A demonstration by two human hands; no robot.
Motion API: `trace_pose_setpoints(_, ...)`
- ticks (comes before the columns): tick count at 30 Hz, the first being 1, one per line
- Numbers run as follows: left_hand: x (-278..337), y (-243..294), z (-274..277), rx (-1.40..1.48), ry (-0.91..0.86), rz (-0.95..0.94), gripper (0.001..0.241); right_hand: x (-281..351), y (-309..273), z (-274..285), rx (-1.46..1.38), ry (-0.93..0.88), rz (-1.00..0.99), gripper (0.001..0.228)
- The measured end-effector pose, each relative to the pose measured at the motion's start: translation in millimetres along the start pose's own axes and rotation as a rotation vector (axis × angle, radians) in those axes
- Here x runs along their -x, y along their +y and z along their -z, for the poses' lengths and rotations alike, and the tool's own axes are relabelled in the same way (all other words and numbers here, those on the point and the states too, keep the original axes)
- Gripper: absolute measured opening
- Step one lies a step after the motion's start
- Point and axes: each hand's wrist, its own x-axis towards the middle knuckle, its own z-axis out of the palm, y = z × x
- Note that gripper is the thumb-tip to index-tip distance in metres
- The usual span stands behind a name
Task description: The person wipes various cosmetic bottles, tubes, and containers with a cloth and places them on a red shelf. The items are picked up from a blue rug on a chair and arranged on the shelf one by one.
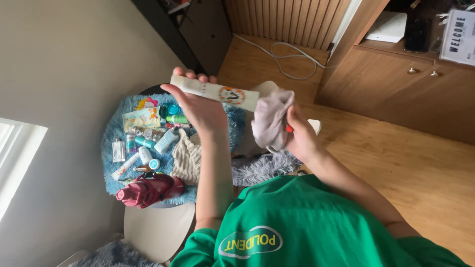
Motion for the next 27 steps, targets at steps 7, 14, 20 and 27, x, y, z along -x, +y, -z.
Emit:
trace_pose_setpoints(7, 56.4, -37.6, 13.9, 0.081, -0.039, 0.021, 0.033, -25.4, 4.5, -29.9, -0.071, -0.037, 0.007, 0.06)
trace_pose_setpoints(14, 92.6, -45.1, 40.1, -0.285, -0.063, 0.32, 0.022, -62.0, -18.0, 24.7, -0.042, 0.118, 0.25, 0.032)
trace_pose_setpoints(20, 99.3, -28.8, 38.2, -1.032, -0.372, 0.46, 0.034, -58.3, 1.8, 2.9, 0.03, 0.098, 0.315, 0.033)
trace_pose_setpoints(27, 90.4, -34.1, 78.0, -1.456, -0.249, 0.226, 0.043, -39.0, 56.3, -8.2, 0.483, 0.082, 0.226, 0.047)
